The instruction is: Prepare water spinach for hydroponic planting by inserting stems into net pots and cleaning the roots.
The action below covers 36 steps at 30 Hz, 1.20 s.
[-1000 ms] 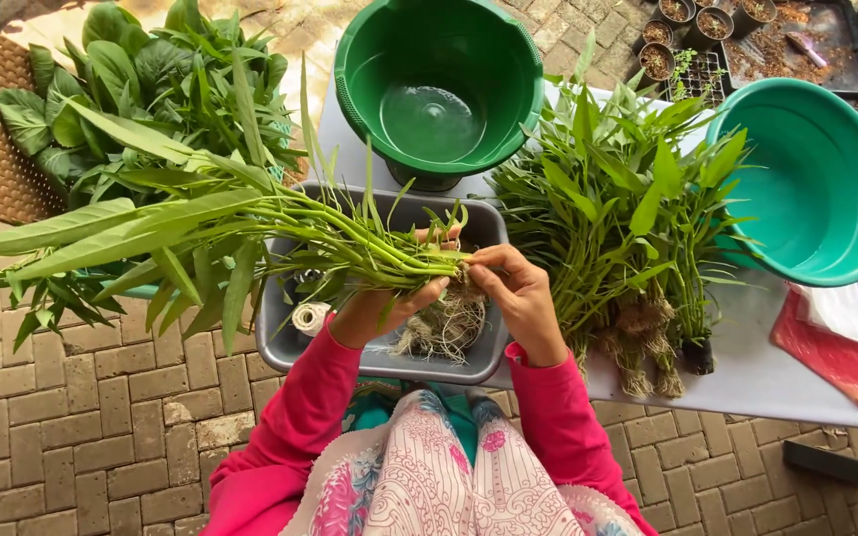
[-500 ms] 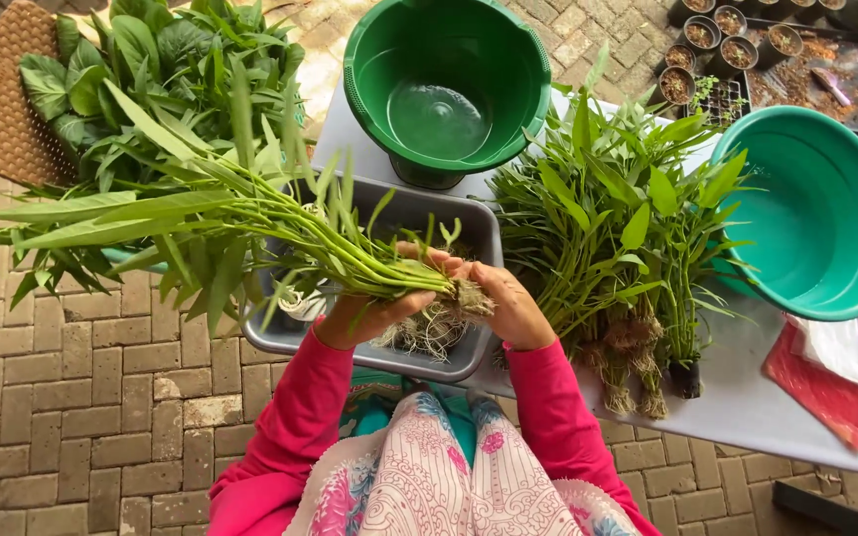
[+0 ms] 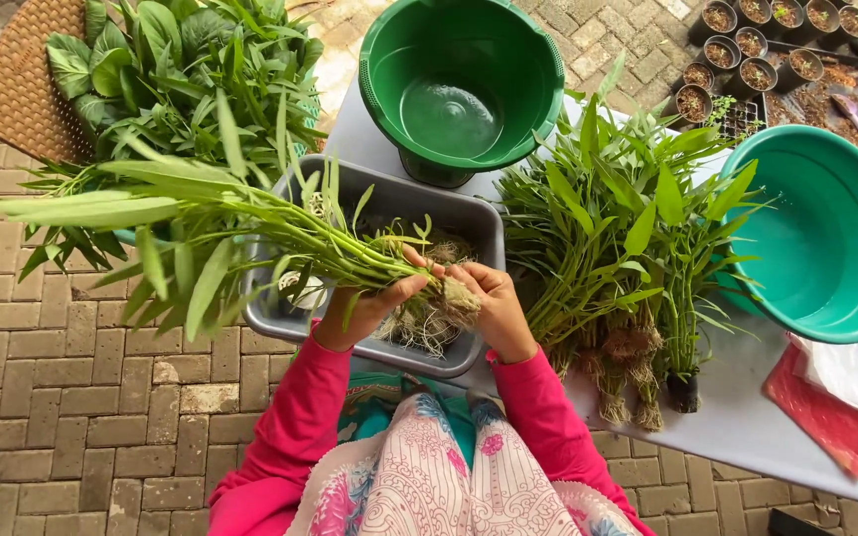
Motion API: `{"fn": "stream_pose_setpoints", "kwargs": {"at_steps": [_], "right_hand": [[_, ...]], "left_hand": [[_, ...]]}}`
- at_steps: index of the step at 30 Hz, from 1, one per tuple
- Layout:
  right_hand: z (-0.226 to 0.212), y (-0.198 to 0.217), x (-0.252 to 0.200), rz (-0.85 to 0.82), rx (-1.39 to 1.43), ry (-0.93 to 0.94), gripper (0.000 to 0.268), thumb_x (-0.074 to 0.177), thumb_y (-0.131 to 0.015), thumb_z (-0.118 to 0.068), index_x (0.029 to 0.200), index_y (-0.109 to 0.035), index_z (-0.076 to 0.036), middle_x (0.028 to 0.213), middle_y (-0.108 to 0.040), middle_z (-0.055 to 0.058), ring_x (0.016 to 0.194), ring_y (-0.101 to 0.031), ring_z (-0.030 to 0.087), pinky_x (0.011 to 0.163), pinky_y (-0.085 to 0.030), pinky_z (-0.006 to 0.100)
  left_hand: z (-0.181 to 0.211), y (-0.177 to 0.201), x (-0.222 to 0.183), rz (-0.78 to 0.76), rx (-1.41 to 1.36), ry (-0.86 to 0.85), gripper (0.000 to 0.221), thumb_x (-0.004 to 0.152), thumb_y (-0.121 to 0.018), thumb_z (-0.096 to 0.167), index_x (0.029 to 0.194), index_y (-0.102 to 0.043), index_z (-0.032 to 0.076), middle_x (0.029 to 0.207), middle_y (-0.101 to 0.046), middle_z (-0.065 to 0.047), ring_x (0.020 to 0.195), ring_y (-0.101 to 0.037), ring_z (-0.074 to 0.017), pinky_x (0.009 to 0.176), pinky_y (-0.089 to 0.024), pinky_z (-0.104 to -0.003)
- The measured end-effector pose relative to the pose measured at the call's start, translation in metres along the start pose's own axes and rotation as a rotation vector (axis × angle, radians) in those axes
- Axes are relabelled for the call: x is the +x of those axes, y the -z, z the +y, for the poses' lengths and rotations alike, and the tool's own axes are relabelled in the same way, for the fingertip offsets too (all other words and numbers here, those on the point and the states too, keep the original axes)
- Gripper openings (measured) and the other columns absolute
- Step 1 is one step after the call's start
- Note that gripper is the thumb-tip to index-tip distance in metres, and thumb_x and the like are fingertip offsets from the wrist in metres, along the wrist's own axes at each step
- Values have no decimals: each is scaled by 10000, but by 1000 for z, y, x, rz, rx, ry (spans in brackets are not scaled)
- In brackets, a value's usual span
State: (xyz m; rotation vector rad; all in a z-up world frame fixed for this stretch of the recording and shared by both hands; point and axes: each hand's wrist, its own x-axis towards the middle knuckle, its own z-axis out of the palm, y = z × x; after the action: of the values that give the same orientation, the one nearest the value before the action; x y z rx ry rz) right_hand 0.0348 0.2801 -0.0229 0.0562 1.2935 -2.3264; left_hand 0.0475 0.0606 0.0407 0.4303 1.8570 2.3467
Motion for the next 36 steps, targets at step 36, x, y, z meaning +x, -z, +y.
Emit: {"fn": "stream_pose_setpoints", "kwargs": {"at_steps": [36], "right_hand": [[25, 0, 20, 211, -127, 203, 135, 1045, -622, -71, 1028, -718, 24, 812, -634, 28, 680, -519, 87, 626, -411, 240]], "left_hand": [[0, 17, 9, 289, 284, -269, 100, 1010, -687, 7, 1106, -670, -14, 1088, -734, -118, 1032, -752, -168, 869, -600, -280]]}}
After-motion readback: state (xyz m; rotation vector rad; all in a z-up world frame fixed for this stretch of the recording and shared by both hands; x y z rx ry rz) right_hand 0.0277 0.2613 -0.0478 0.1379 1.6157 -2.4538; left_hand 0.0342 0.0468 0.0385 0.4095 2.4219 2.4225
